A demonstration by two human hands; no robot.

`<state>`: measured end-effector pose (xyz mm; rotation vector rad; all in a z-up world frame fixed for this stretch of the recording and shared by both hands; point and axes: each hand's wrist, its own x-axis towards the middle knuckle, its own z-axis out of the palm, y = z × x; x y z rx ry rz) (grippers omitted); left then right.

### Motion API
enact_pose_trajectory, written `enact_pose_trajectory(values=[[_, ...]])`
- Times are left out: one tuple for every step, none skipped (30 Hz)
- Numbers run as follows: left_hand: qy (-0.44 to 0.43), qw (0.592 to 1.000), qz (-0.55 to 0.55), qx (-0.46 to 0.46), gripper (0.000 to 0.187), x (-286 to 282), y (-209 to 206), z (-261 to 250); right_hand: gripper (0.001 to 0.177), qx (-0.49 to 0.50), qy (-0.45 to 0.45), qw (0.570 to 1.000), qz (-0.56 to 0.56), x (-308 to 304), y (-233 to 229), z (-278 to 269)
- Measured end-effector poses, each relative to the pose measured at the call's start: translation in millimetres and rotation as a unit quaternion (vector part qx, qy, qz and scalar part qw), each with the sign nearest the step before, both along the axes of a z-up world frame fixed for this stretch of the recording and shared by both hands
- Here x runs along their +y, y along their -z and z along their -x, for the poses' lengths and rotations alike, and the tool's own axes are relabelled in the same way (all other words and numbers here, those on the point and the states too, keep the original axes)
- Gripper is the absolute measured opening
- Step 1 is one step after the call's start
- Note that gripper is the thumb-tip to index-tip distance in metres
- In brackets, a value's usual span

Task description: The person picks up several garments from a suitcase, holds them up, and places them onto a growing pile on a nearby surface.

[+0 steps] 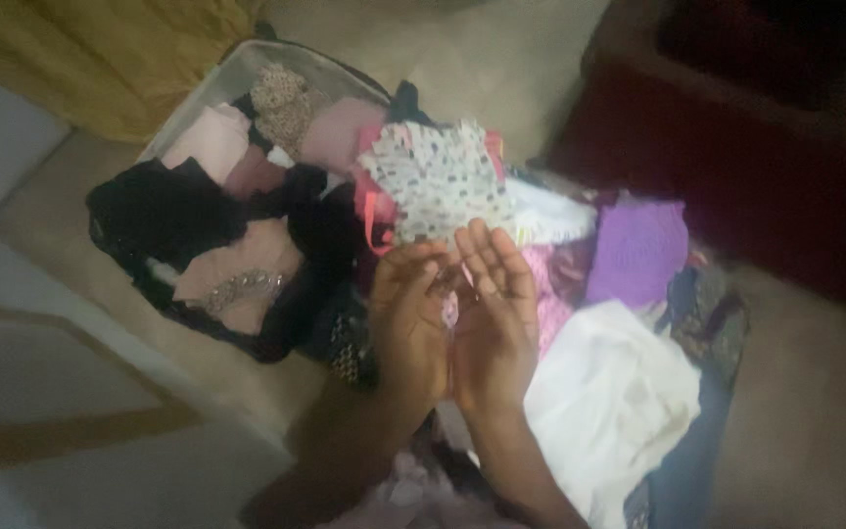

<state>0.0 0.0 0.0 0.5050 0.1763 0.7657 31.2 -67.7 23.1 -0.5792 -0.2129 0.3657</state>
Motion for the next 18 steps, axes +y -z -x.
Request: enact_pose_trajectory(values=[[-0.014,0.999,-0.021,0.024,0.020,4.2,2.5,-6.9,0.052,-0.009,-0.003,1.000,0.011,5.1,3.7,-8.3],[-0.028,0.998,-0.041,0.049,0.018,8.7,5.3,-14.8,0.052,-0.018,-0.005,1.000,0.023,10.2,7.2,-18.0],[-0.042,0.994,-0.061,0.076,0.017,14.0,8.4,-22.9,0.051,-0.026,-0.008,0.999,0.034,15.4,10.7,-28.2],[-0.056,0.992,-0.065,0.089,0.018,19.7,12.2,-31.3,0.050,-0.031,-0.003,0.998,0.051,20.7,14.2,-39.6],[-0.068,0.990,-0.067,0.106,0.020,23.2,17.2,-34.6,0.049,-0.033,0.002,0.997,0.071,23.5,18.5,-46.5],[-0.080,0.987,-0.069,0.124,0.022,25.5,22.3,-37.3,0.048,-0.035,0.007,0.995,0.090,25.2,22.9,-51.7],[-0.097,0.979,-0.122,0.129,0.022,27.4,26.3,-40.8,0.051,-0.073,0.007,0.986,0.151,24.8,26.6,-55.3],[-0.114,0.969,-0.174,0.135,0.022,29.3,29.9,-44.1,0.055,-0.111,0.007,0.971,0.211,22.6,30.9,-57.6],[-0.128,0.956,-0.227,0.138,0.022,31.8,33.4,-47.7,0.058,-0.151,0.009,0.951,0.269,21.5,36.5,-61.0],[-0.177,0.887,-0.378,0.196,0.025,36.7,36.6,-48.5,0.054,-0.242,0.043,0.907,0.341,24.3,44.3,-66.8],[-0.220,0.789,-0.517,0.247,0.027,44.8,40.0,-48.3,0.049,-0.331,0.078,0.848,0.407,30.0,53.8,-75.6],[-0.254,0.665,-0.638,0.292,0.030,52.9,44.2,-49.0,0.044,-0.414,0.112,0.774,0.465,35.3,64.1,-84.4],[-0.260,0.631,-0.667,0.299,0.034,62.3,49.7,-53.1,0.050,-0.447,0.113,0.723,0.515,42.1,74.5,-93.7],[-0.266,0.595,-0.695,0.304,0.038,73.4,56.2,-59.7,0.055,-0.477,0.115,0.667,0.561,50.4,84.1,-104.1],[-0.271,0.558,-0.721,0.309,0.043,82.2,63.5,-64.4,0.061,-0.505,0.116,0.606,0.603,55.5,92.3,-111.7],[-0.250,0.543,-0.727,0.337,0.046,87.7,71.4,-66.0,0.060,-0.509,0.099,0.602,0.608,56.8,99.1,-115.6],[-0.229,0.528,-0.733,0.364,0.050,93.2,78.9,-67.4,0.060,-0.513,0.082,0.597,0.611,58.5,104.3,-119.0],[-0.207,0.511,-0.737,0.391,0.054,97.7,85.7,-67.6,0.060,-0.516,0.065,0.592,0.615,60.5,108.1,-121.4]])
